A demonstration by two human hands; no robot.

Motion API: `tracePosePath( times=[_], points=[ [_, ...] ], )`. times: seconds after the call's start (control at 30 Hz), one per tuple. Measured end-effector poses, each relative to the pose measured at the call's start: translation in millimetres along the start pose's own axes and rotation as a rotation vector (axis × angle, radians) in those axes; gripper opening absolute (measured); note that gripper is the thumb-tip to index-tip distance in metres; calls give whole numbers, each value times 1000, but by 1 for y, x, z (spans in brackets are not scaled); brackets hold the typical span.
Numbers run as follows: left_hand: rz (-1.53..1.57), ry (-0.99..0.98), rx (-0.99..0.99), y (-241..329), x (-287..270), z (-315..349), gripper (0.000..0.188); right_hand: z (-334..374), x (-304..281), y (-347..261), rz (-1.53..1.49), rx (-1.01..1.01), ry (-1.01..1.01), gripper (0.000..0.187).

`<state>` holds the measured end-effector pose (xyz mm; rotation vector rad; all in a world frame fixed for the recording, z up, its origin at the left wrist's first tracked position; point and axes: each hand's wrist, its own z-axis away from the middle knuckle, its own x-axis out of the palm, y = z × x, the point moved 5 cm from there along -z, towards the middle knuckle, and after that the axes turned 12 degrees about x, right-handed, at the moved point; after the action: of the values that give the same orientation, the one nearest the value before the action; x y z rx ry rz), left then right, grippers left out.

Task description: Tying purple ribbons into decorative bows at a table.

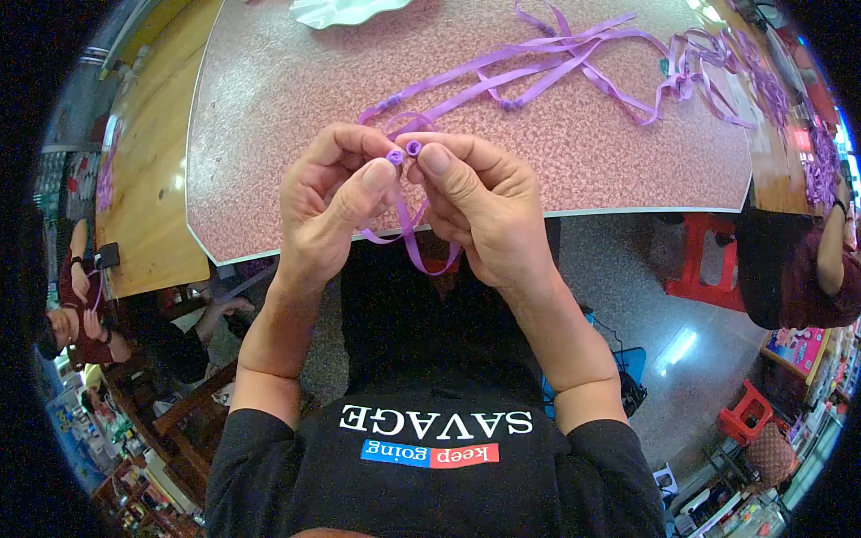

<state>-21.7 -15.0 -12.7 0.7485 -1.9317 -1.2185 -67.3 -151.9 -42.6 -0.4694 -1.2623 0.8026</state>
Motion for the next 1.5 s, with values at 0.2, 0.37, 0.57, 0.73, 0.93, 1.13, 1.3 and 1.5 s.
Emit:
tracePosePath(
  times=[0.2,0.37,0.57,0.73,0.93,1.13,1.3,1.5],
  points=[
    [30,12,-22,-2,0,0,20,5,1,-5,151,-110,75,26],
    [30,35,-38,-4,-1,0,20,9,6,-13,368,-260,119,23],
    [-41,35,22,-2,3,-1,19,15,8,-20,516,-337,177,18],
    [-138,16,12,4,1,-1,16,16,9,-23,575,-395,217,15],
    [-216,-34,-70,11,-1,-2,16,18,12,-34,877,-602,219,17],
    [-33,-95,-129,12,-3,-5,19,20,24,-42,1062,-847,35,15],
    [74,-202,-200,0,2,-1,21,21,23,-39,1008,-846,34,15],
    [-271,-300,-72,7,14,3,25,20,20,-37,988,-802,43,16]
  ],
)
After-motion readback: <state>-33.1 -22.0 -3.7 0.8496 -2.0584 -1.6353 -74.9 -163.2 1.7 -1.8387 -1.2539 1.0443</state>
